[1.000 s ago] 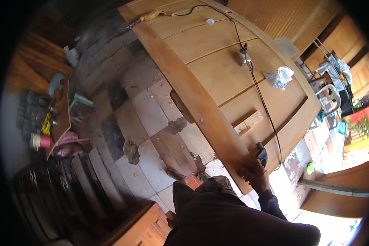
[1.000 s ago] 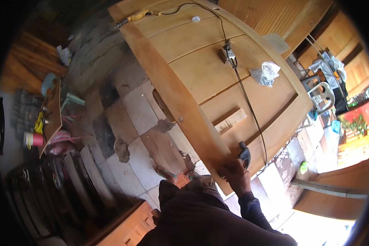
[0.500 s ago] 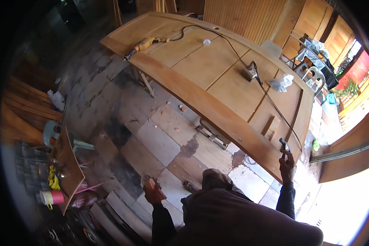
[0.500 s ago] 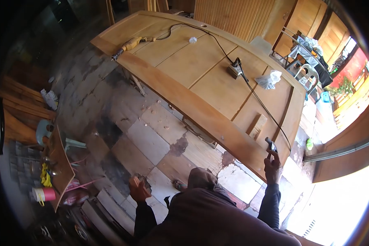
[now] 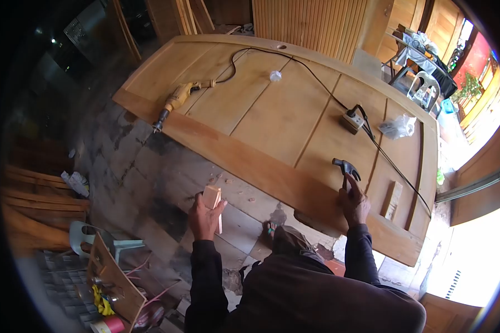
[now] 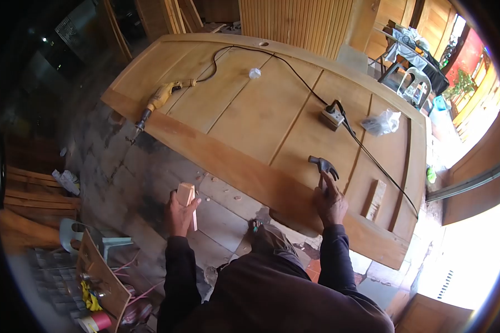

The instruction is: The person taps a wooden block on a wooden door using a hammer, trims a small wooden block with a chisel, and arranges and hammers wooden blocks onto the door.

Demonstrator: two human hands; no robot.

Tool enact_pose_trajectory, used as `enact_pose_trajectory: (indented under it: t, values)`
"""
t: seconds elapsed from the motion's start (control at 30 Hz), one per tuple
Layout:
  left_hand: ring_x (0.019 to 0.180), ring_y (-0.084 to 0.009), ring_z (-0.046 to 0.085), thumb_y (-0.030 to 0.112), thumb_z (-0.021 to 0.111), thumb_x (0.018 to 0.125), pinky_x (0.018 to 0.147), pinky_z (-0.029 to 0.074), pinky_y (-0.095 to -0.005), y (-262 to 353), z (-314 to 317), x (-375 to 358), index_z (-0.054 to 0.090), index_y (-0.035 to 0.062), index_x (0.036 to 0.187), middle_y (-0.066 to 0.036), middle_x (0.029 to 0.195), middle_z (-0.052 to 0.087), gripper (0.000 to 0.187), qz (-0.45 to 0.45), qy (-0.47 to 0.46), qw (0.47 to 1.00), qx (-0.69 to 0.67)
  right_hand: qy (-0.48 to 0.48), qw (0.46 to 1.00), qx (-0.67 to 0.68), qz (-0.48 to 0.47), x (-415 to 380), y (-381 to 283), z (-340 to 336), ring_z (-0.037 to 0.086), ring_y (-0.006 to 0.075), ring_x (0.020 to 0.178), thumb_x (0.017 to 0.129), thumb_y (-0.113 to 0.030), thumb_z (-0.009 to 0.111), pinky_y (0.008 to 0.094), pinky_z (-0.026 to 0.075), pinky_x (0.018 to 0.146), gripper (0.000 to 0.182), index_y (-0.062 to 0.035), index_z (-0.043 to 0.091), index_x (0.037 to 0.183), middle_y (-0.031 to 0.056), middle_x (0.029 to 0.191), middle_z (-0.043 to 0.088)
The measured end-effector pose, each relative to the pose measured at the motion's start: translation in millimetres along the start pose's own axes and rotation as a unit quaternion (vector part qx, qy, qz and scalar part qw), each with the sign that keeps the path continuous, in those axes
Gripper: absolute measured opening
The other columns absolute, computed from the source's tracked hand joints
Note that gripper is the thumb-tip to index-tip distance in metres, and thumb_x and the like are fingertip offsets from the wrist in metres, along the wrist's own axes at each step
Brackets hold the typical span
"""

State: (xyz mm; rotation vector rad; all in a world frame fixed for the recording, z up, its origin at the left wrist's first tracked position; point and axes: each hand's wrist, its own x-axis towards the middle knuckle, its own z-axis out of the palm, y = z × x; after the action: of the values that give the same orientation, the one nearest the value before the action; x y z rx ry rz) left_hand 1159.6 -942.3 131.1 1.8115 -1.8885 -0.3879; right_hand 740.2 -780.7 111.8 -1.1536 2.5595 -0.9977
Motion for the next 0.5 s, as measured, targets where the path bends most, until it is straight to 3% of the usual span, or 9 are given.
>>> enact_pose_trajectory:
  t: [0.03,0.07,0.2,0.37,0.5]
  values:
    - [0.095,-0.0468,0.071,0.046,0.09,0.075,0.081,0.055,-0.0534,11.3,-8.0,20.6,0.06,0.0042,0.108,-0.024,0.101,0.074,0.062,0.016,-0.002,1.0,0.003,0.025,0.999,-0.036,-0.012,12.6,-5.3,12.2,0.073,0.0314,0.078,0.087,-0.027,0.071,0.0445,0.056,0.071,0.052,-0.031,0.067,0.139,0.0124,0.088,0.074]
    - [0.096,-0.0464,0.071,0.046,0.089,0.075,0.081,0.055,-0.0535,20.6,-14.1,40.7,0.059,0.0041,0.108,-0.024,0.102,0.074,0.061,0.029,-0.006,1.0,0.007,0.019,0.999,-0.025,0.019,21.6,-13.7,18.3,0.075,0.0359,0.091,0.086,-0.025,0.07,0.0485,0.058,0.078,0.054,-0.0307,0.066,0.14,0.0152,0.104,0.077]
    - [0.097,-0.045,0.071,0.045,0.088,0.078,0.083,0.056,-0.0538,46.8,-15.5,123.2,0.06,0.0049,0.111,-0.023,0.103,0.074,0.059,0.054,-0.02,0.995,0.082,0.074,0.995,-0.06,-0.013,35.4,-19.2,39.1,0.074,0.0345,0.086,0.087,-0.027,0.072,0.0468,0.058,0.076,0.051,-0.0269,0.069,0.138,0.013,0.099,0.076]
    - [0.098,-0.0462,0.071,0.048,0.085,0.078,0.083,0.055,-0.0543,65.4,31.5,237.0,0.059,0.0054,0.111,-0.024,0.105,0.074,0.06,0.171,-0.046,0.982,0.072,0.139,0.984,-0.106,-0.017,35.7,-18.1,45.5,0.071,0.0333,0.081,0.088,-0.03,0.076,0.0455,0.057,0.075,0.047,-0.0224,0.072,0.134,0.0107,0.089,0.073]
    - [0.1,-0.0429,0.073,0.043,0.086,0.079,0.086,0.058,-0.051,105.2,66.9,316.5,0.061,0.0043,0.117,-0.023,0.107,0.075,0.06,0.166,-0.117,0.969,0.138,0.125,0.986,-0.106,0.034,36.9,-36.8,40.8,0.07,0.0335,0.091,0.088,-0.033,0.079,0.047,0.056,0.076,0.046,-0.019,0.073,0.131,0.0102,0.101,0.069]
